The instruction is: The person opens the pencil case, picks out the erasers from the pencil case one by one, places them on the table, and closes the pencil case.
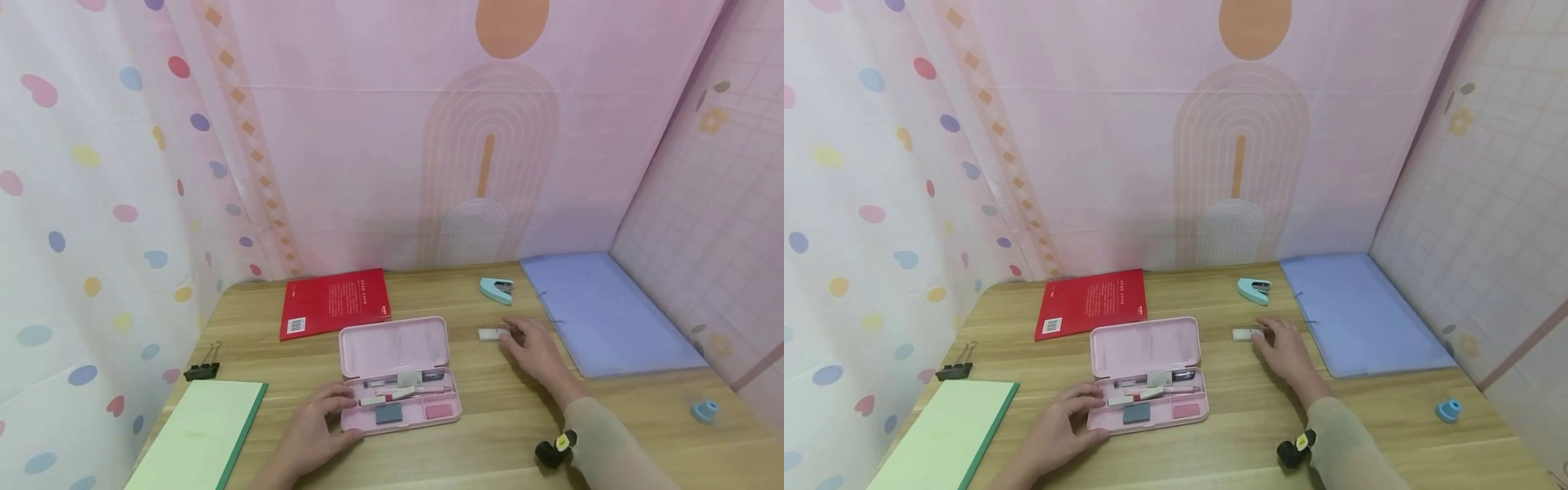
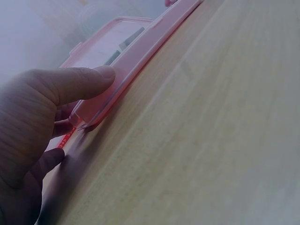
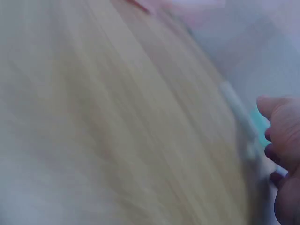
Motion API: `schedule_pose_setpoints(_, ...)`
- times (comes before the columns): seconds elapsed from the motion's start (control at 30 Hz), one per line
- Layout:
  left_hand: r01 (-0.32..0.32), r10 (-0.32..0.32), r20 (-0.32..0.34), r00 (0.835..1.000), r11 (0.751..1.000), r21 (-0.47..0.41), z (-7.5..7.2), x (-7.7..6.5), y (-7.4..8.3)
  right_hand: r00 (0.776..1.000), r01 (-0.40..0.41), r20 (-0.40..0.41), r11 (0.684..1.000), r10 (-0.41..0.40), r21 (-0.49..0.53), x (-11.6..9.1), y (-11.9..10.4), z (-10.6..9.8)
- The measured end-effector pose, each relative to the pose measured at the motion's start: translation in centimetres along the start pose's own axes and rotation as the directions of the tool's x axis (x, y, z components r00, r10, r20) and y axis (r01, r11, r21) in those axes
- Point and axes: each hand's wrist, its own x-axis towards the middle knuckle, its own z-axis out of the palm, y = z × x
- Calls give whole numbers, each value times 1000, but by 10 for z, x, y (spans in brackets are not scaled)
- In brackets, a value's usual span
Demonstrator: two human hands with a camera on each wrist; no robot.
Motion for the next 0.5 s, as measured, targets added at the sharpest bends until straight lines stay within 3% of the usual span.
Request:
schedule_pose_setpoints(0.1, -2, 2, 6, 1000, 1000, 8, 1, 0, 1, 998, 47, 40, 998, -48, 36, -8, -25, -3)
schedule_pose_setpoints(0.2, -7, 6, 14, 1000, 1000, 30, 1, 0, 2, 978, 141, 150, 989, -145, 38, -20, -55, -1)
schedule_pose_setpoints(0.33, -21, 18, 38, 999, 996, 82, -2, 2, 5, 903, 322, 295, 946, -312, 14, -34, -83, 9)
schedule_pose_setpoints(0.4, -37, 31, 58, 998, 993, 113, -5, 3, 8, 864, 399, 334, 917, -376, 1, -40, -89, 13)
schedule_pose_setpoints(0.5, -62, 45, 99, 994, 982, 176, -8, 6, 12, 825, 462, 367, 887, -430, 1, -45, -93, 18)
